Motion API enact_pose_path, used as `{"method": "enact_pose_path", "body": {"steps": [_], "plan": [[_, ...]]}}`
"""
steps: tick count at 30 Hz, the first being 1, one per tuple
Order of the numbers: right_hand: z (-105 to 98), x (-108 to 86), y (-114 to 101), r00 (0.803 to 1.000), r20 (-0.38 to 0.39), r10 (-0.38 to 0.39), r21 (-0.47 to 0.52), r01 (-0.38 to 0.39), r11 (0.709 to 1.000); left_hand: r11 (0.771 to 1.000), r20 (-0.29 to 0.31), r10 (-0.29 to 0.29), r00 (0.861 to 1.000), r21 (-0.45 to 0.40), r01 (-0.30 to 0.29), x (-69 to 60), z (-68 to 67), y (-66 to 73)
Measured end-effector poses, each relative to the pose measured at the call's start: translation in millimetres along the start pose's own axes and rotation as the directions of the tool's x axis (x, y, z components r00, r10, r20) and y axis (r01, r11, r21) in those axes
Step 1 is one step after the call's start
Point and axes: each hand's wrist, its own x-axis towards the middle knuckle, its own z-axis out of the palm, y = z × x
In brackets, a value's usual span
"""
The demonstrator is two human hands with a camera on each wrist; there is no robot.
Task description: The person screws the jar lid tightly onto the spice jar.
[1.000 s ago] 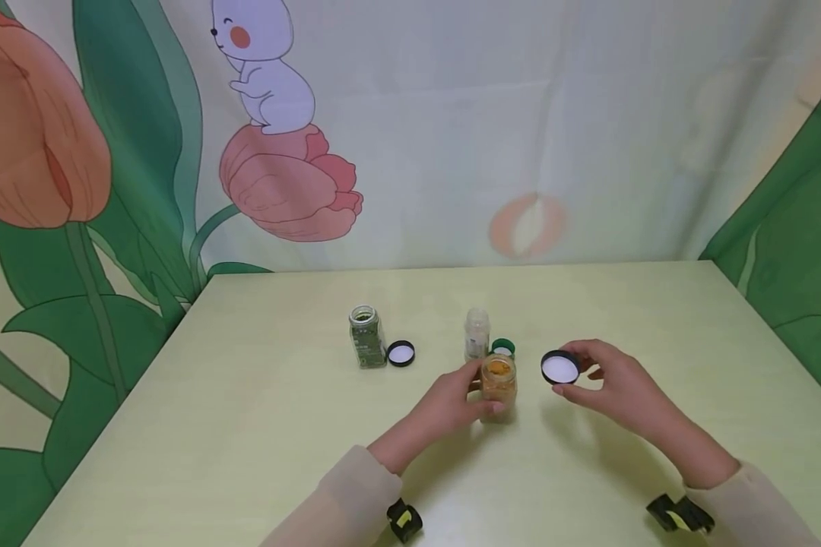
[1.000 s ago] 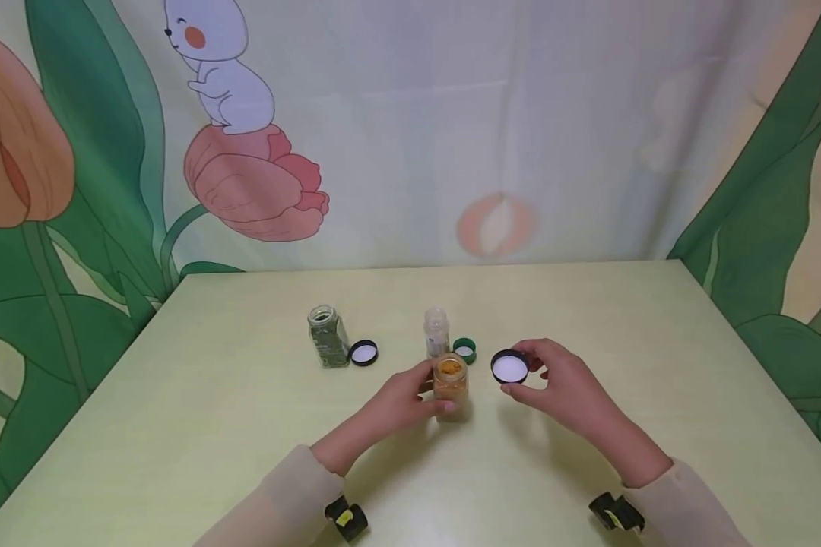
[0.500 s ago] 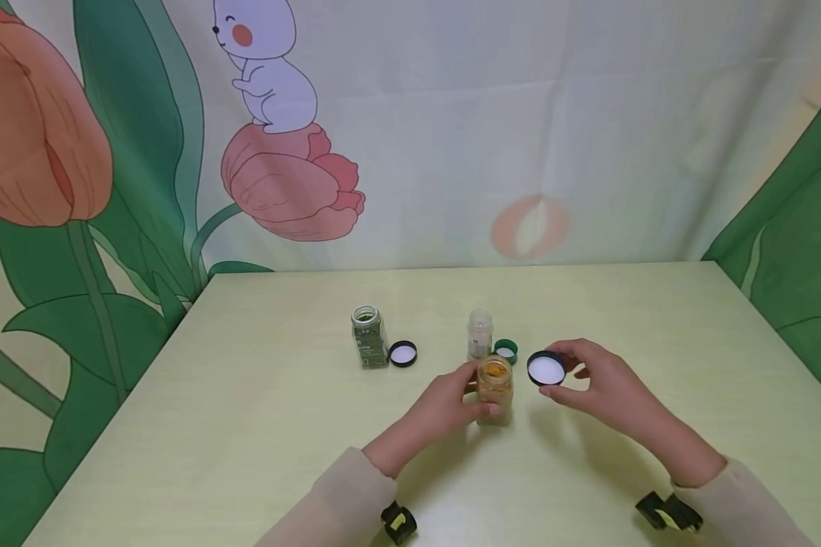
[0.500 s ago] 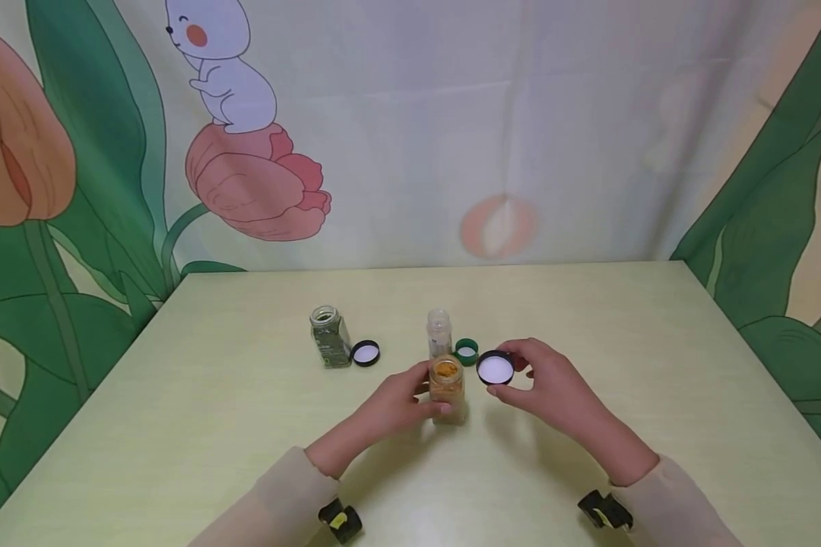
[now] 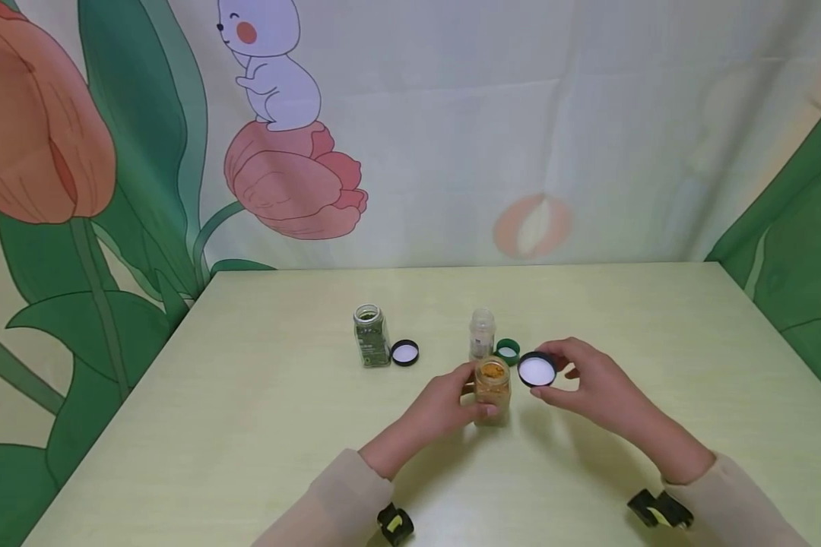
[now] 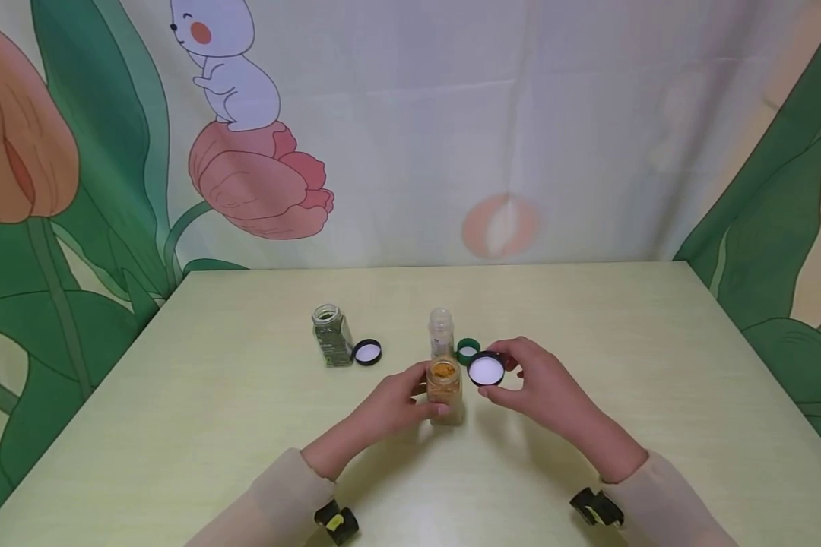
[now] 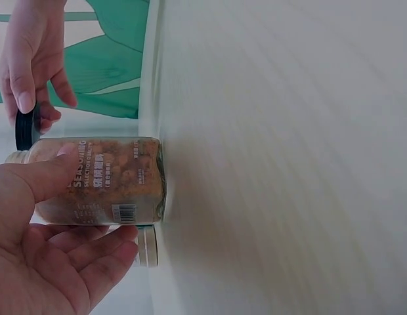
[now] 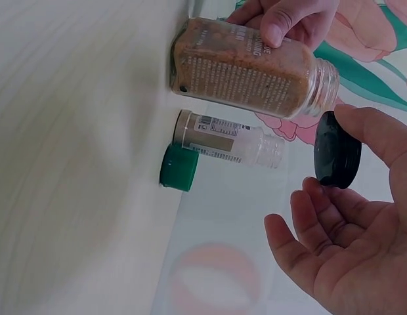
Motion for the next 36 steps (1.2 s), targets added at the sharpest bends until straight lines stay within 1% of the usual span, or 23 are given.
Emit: {"method": "enact_pose_path", "body": {"steps": [13, 29, 36], "plan": [[1.5, 1.6, -5.7, 0.999, 0.013, -0.034, -0.007, 0.034, 0.999, 1.0, 0.0, 0.004, 1.0, -0.005, -0.004, -3.3, -2.2, 1.0], [3.6, 3.2, -8.5, 0.998, 0.037, -0.049, -0.006, 0.049, 0.999, 1.0, 0.007, 0.014, 1.0, 0.002, -0.014, -2.9, -2.3, -1.5], [2.2, 3.6, -10.4, 0.998, 0.045, -0.05, -0.015, 0.051, 0.999, 1.0, 0.004, 0.009, 1.0, 0.002, -0.009, -3.4, -2.1, -0.9]]}}
